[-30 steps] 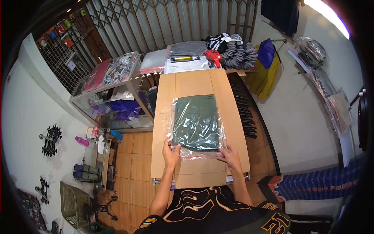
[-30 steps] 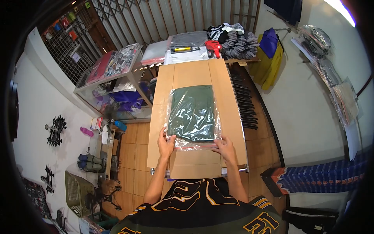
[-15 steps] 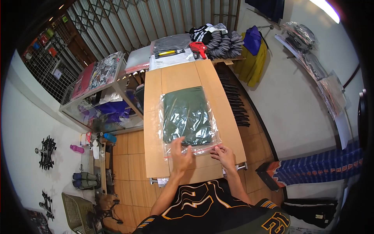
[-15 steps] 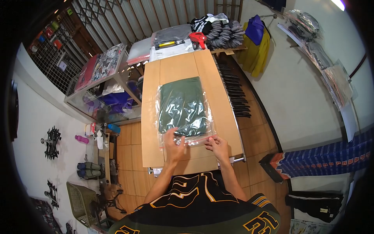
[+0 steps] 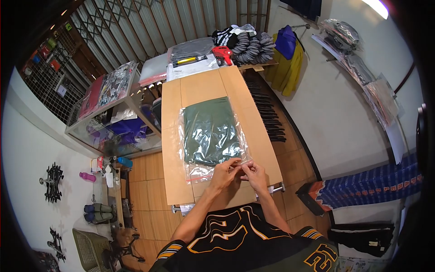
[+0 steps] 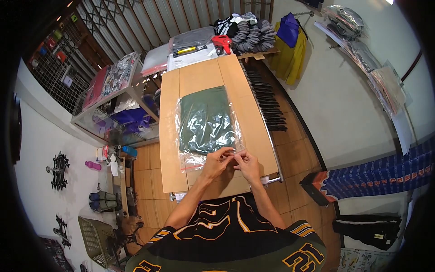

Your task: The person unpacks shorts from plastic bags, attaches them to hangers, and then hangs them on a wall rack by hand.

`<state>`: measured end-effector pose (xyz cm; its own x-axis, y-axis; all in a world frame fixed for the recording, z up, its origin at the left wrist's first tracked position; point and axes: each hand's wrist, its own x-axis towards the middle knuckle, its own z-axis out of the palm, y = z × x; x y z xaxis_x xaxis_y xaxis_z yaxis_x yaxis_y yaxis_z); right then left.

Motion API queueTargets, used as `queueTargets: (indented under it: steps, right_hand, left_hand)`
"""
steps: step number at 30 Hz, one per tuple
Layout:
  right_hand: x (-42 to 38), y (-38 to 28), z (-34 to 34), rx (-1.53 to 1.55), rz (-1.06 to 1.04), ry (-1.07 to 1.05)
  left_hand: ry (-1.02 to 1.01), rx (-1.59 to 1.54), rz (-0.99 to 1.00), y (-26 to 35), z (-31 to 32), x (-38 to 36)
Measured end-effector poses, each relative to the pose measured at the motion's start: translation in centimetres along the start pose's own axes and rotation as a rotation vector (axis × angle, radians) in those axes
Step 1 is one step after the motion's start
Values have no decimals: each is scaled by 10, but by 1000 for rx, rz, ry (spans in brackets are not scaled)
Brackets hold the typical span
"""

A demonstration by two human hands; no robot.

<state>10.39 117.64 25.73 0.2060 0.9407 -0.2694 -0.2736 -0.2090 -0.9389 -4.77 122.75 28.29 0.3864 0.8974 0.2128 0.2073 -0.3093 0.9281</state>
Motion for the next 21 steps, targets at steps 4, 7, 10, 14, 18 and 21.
queueTargets:
  steps: [4, 7, 10, 14, 18, 21]
  right_hand:
    - [-3, -1, 1, -2, -16, -22]
    - [-2, -1, 1, -28, -30, -41]
    - [-2, -4, 2, -56, 4, -26]
    - [-3, -8, 5, -144, 3, 7]
    - [0, -4, 4, -195, -19, 39]
    - [-1, -4, 6, -192, -29, 56]
  left_hand:
    - [-46, -52, -80, 2, -3, 2]
    - [-37, -48, -113, 9, -5, 4]
    - [-1, 4, -90, 9, -3, 5]
    - [-4, 201, 71, 5, 3, 6]
    - [-1, 235, 138, 3, 7, 5]
    - [-3, 274, 142, 7, 7, 7]
